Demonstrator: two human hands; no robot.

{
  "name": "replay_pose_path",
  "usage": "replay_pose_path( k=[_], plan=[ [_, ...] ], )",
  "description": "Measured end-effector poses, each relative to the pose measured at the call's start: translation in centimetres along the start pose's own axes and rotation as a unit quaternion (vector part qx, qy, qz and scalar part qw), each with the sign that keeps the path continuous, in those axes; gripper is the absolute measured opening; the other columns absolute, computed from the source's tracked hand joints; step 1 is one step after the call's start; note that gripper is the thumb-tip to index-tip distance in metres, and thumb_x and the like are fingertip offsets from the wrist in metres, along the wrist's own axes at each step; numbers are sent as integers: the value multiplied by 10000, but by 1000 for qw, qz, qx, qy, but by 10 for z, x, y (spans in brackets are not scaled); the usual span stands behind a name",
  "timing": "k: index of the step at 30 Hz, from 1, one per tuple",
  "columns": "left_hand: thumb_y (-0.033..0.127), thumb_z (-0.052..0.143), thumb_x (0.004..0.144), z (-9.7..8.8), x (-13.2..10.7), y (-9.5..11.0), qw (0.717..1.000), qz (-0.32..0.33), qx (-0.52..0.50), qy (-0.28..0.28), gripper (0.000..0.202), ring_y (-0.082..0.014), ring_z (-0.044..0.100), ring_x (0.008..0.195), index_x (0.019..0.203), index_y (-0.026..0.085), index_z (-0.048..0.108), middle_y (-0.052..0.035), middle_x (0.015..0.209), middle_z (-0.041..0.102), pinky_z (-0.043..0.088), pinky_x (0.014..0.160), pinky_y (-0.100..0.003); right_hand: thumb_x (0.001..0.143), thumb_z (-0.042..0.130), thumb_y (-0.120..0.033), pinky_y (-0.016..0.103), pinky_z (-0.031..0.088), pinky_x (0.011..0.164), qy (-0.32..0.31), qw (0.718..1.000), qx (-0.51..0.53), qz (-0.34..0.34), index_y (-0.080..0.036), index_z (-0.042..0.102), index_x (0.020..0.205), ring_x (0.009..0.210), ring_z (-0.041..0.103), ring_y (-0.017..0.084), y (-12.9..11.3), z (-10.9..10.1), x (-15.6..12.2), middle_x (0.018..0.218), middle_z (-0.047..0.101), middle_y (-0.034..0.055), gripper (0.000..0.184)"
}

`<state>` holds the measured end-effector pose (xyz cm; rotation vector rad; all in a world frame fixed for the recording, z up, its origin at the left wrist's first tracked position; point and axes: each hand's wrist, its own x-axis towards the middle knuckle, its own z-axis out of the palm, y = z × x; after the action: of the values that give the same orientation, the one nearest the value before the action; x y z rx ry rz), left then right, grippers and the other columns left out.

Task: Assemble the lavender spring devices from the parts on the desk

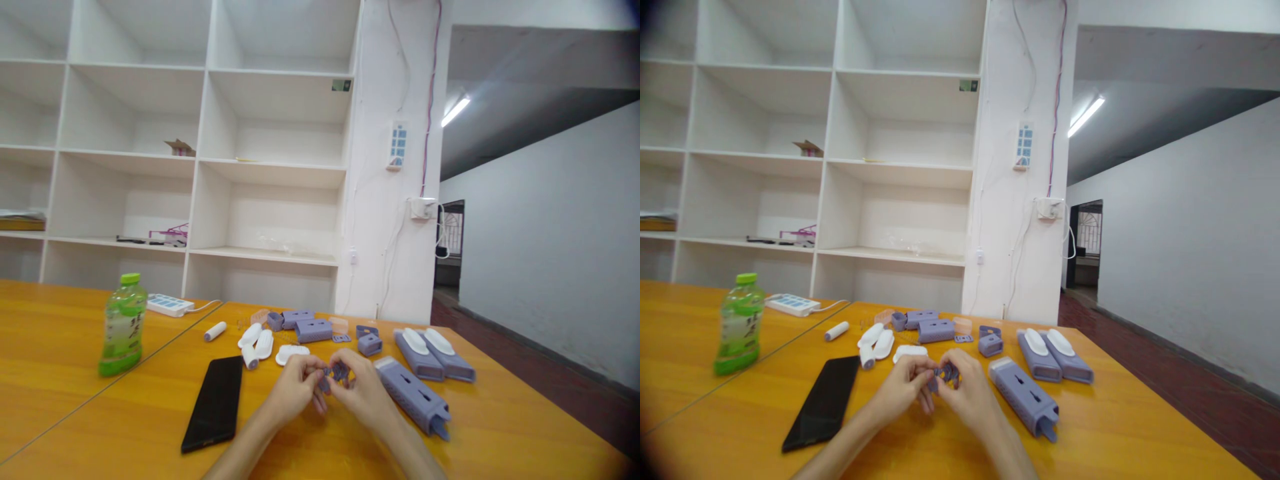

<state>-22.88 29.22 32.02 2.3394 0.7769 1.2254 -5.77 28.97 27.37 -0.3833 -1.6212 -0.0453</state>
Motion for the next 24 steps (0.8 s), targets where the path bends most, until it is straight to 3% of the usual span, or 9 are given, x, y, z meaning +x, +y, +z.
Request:
replay_pose_path(
  k=[7,15,20,22,24],
  plan=[
    [571,704,777,-2,0,8,1000,8,1,-1,432,-169,664,420,759,141,662,-4,547,645,527,426,-247,831,627,-143,258,433,713,1,1000,11,-7,-216,700,837,761,634,159,-3,5,-1,813,706,-20,104],
    [627,731,760,-4,1,12,1000,19,-9,12,479,-154,600,344,738,158,636,16,456,602,463,366,-224,833,641,-229,249,400,613,34,998,54,25,-206,696,797,644,570,152,-4,11,3,696,669,-25,70],
    [656,758,734,-2,5,11,997,35,-42,48,531,-115,559,356,739,136,651,-6,516,634,434,366,-206,865,642,-277,249,450,620,52,990,125,45,-220,649,847,672,589,152,-6,16,3,742,662,-21,61],
    [665,779,710,2,6,10,995,40,-66,67,549,-100,548,389,756,131,657,-8,558,641,427,388,-200,915,613,-356,225,446,513,64,981,169,69,-229,607,924,576,570,125,-5,20,2,787,658,-17,127],
    [661,802,690,7,6,9,992,41,-89,78,564,-94,539,427,806,121,682,-1,578,630,431,424,-202,949,573,-446,193,370,358,77,968,214,102,-242,561,1022,431,483,86,-5,25,2,793,629,-28,217]
  ],
)
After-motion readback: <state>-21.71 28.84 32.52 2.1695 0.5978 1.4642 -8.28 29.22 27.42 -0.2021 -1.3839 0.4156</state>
